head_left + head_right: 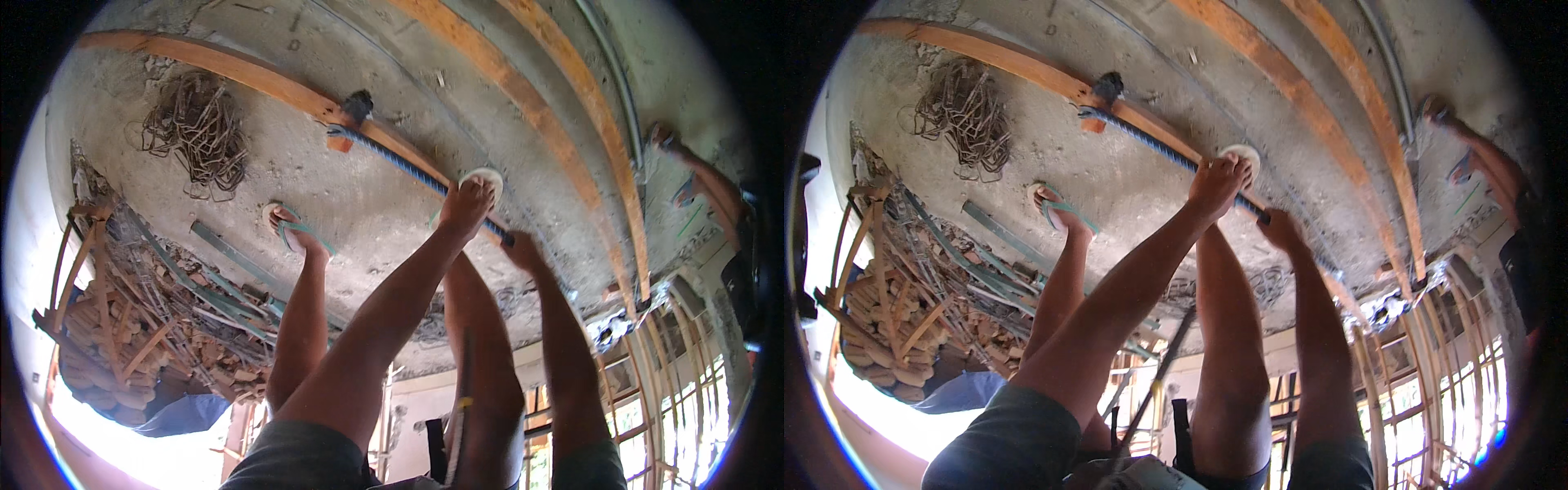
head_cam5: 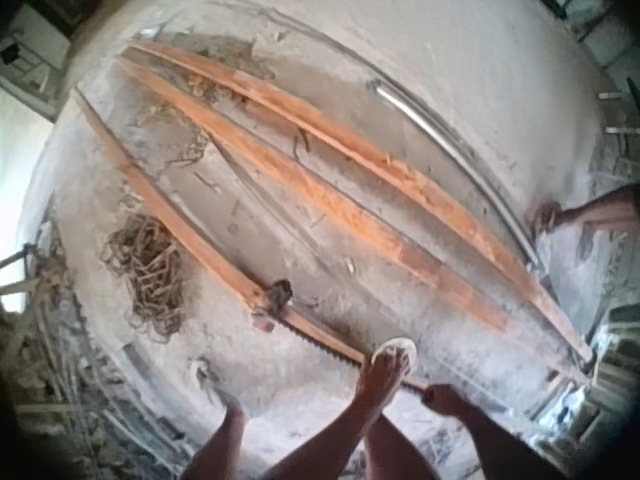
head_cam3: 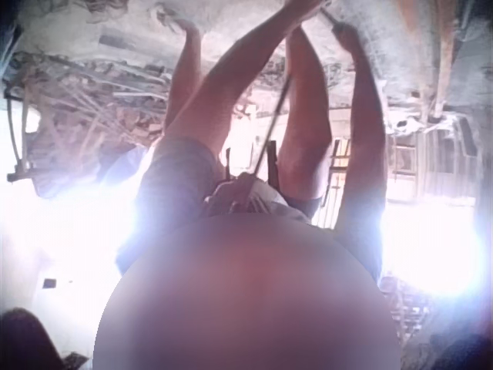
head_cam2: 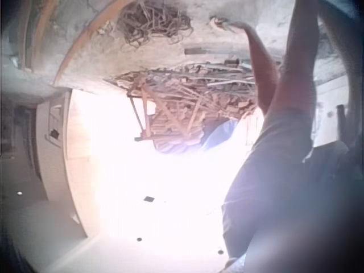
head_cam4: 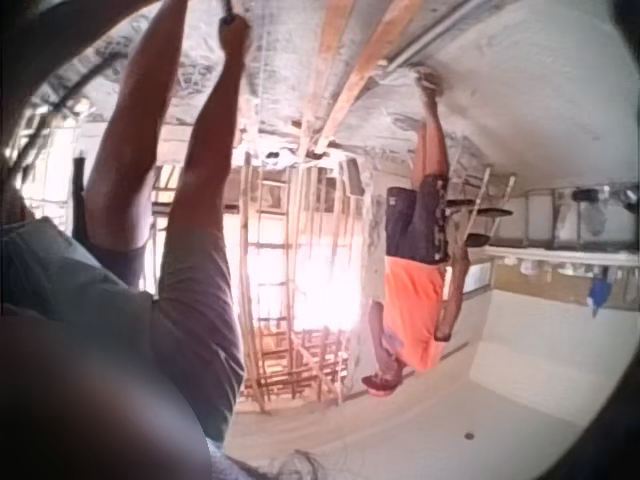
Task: The person uses a crowbar to pry and lift wooden planks from a concrete floor. They repeatedly insert the crowbar under the planks, lever them up, and remove debris. A second person is visible nearby but does not assist with the prying.
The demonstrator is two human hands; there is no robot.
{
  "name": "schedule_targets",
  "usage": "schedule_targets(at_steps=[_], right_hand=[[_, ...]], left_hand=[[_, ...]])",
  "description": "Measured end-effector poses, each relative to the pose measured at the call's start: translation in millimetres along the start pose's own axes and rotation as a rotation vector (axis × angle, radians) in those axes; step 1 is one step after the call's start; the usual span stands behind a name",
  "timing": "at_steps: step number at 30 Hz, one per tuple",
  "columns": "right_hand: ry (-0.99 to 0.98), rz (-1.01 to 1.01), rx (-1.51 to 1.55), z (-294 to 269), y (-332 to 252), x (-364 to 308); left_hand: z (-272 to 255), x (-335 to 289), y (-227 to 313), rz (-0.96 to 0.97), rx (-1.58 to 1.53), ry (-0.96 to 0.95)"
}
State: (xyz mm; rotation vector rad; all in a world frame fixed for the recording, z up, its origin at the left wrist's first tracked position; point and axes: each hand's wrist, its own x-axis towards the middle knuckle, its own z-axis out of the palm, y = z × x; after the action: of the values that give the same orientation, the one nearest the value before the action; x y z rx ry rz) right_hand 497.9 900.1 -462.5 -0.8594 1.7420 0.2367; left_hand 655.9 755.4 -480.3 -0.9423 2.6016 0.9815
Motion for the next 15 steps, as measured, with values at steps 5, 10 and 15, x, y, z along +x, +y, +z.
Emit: schedule_targets(at_steps=[5, 10, 15], right_hand=[[-0.077, 0.047, 0.002, -26.5, 3.5, -40.3], [-0.086, 0.194, 0.033, -58.3, -4.8, -130.6], [0.083, 0.227, -0.034, -58.6, -22.1, -177.9]], left_hand=[[-50.3, -50.7, -30.3, -0.021, -0.393, 0.221], [-101.9, -46.9, -160.5, -0.997, -0.020, 0.472], [-99.1, 0.5, -219.1, -1.040, -0.130, 0.092]])
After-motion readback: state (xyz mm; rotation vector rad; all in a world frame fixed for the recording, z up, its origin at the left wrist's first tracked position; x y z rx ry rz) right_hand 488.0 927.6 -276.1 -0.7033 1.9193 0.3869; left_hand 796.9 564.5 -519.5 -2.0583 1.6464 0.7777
